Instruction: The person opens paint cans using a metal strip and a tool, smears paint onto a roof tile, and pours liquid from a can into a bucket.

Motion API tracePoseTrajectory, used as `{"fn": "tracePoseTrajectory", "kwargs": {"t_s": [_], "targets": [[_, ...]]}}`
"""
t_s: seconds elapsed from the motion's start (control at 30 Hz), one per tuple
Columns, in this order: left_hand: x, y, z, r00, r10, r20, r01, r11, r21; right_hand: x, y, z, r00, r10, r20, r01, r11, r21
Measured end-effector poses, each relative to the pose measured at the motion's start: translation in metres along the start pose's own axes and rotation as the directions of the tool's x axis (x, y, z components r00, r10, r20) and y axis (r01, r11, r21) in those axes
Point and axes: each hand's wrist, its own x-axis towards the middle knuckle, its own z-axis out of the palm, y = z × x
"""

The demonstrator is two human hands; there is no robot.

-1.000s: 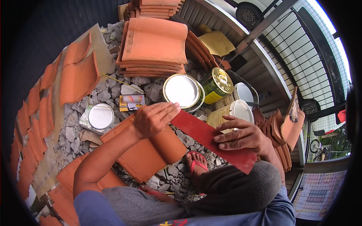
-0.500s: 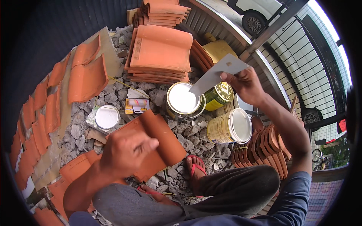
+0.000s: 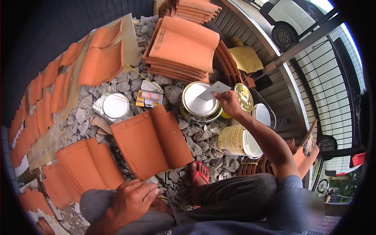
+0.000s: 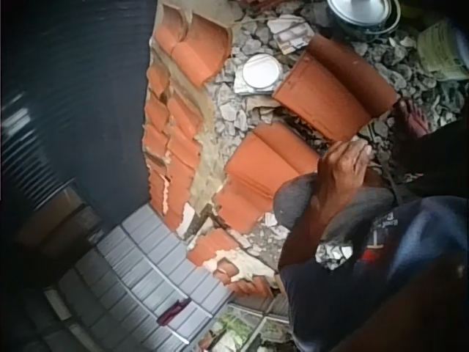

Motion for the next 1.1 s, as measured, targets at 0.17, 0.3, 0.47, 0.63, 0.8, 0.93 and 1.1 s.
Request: {"fn": "tracePoseTrajectory", "kwargs": {"t_s": [0.17, 0.3, 0.47, 0.63, 0.8, 0.93, 1.1], "targets": [[0.008, 0.011, -0.004, 0.995, 0.002, 0.103, -0.012, 0.996, 0.089, 0.004, -0.025, -0.022, 0.997, -0.061, -0.046, 0.074, 0.933, 0.351], [0.002, 0.018, -0.007, 0.99, 0.076, 0.121, -0.089, 0.991, 0.102, 0.007, -0.089, -0.041, 0.969, -0.205, -0.139, 0.225, 0.963, 0.149], [0.014, 0.019, -0.008, 0.972, 0.053, 0.23, -0.082, 0.989, 0.121, 0.017, -0.083, -0.049, 0.907, -0.412, -0.09, 0.392, 0.903, -0.175], [0.009, 0.019, -0.012, 0.959, 0.033, 0.282, -0.083, 0.982, 0.167, 0.029, -0.033, -0.011, 0.888, -0.459, -0.033, 0.442, 0.87, -0.219], [0.006, 0.023, -0.015, 0.945, 0.023, 0.327, -0.092, 0.976, 0.197, 0.03, 0.025, 0.012, 0.997, -0.066, -0.034, 0.059, 0.983, -0.176], [0.003, 0.021, -0.013, 0.941, 0.043, 0.335, -0.117, 0.972, 0.204, 0.034, 0.022, 0.006, 0.999, 0.004, -0.035, 0.0, 0.993, 0.116], [0.008, 0.018, -0.013, 0.929, 0.083, 0.361, -0.14, 0.981, 0.133, 0.035, -0.034, -0.039, 0.984, -0.095, -0.15, 0.137, 0.942, 0.307]]}}
